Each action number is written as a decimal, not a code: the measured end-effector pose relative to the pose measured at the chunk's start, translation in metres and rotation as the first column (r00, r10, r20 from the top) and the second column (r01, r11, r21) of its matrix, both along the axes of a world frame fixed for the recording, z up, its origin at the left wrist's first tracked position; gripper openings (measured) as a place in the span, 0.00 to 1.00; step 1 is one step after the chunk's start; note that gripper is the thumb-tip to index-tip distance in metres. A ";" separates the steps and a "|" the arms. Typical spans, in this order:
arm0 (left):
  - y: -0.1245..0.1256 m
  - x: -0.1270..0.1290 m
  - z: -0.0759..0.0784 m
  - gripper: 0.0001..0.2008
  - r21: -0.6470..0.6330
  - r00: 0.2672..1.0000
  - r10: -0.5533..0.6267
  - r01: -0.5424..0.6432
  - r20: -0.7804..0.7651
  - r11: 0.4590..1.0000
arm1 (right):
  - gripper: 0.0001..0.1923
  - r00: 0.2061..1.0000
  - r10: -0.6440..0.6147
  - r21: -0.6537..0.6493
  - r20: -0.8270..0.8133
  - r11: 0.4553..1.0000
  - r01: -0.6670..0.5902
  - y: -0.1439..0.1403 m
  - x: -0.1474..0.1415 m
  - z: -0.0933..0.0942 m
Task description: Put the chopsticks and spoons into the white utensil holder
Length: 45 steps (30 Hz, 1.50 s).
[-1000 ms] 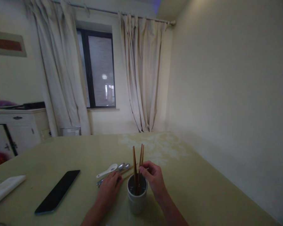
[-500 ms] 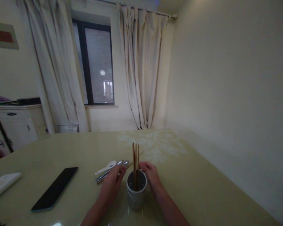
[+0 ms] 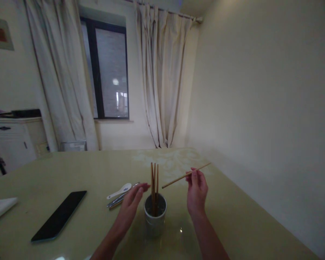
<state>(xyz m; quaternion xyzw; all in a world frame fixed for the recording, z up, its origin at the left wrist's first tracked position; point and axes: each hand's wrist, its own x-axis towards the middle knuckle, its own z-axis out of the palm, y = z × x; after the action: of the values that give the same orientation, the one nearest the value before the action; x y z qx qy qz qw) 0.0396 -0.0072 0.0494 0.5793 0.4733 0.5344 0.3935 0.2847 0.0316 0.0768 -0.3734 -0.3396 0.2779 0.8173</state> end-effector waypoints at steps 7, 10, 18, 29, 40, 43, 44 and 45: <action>-0.002 0.029 -0.004 0.30 -0.141 0.920 -0.160 0.222 0.358 0.965 | 0.23 0.926 0.332 -0.062 0.179 0.943 -0.326 -0.021 -0.023 0.014; -0.002 0.031 -0.001 0.26 -0.142 0.925 -0.146 0.207 0.351 0.968 | 0.21 0.829 0.470 -0.169 0.302 0.883 -0.439 -0.024 -0.041 0.007; -0.003 0.029 0.002 0.21 -0.123 0.922 -0.185 0.238 0.340 0.963 | 0.22 0.748 0.570 -0.252 0.340 0.821 -0.512 -0.023 -0.052 -0.009; -0.011 0.029 0.013 0.28 -0.135 0.937 -0.200 0.247 0.287 0.960 | 0.19 0.757 0.519 -0.213 0.396 0.854 -0.474 -0.030 -0.052 -0.003; -0.019 0.025 0.003 0.37 -0.166 0.986 -0.117 0.136 0.119 0.977 | 0.22 0.743 0.558 -0.302 0.370 0.828 -0.472 -0.026 -0.054 -0.007; -0.006 0.014 -0.003 0.40 -0.141 0.976 -0.173 0.191 0.129 0.972 | 0.26 0.731 0.589 -0.307 0.343 0.806 -0.506 -0.025 -0.054 -0.010; 0.000 0.008 -0.006 0.40 -0.119 0.985 -0.141 0.151 0.095 0.981 | 0.27 0.732 0.591 -0.301 0.338 0.805 -0.512 -0.024 -0.054 -0.011; 0.006 0.000 -0.009 0.38 -0.090 0.997 -0.075 0.077 0.022 0.993 | 0.30 0.740 0.586 -0.293 0.330 0.809 -0.509 -0.023 -0.053 -0.012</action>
<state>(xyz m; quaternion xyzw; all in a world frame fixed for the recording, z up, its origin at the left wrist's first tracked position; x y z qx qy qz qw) 0.0397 -0.0016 0.0403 0.5733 0.4710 0.5024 0.4440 0.2318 0.0082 0.0649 -0.3793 -0.5690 0.4530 0.5720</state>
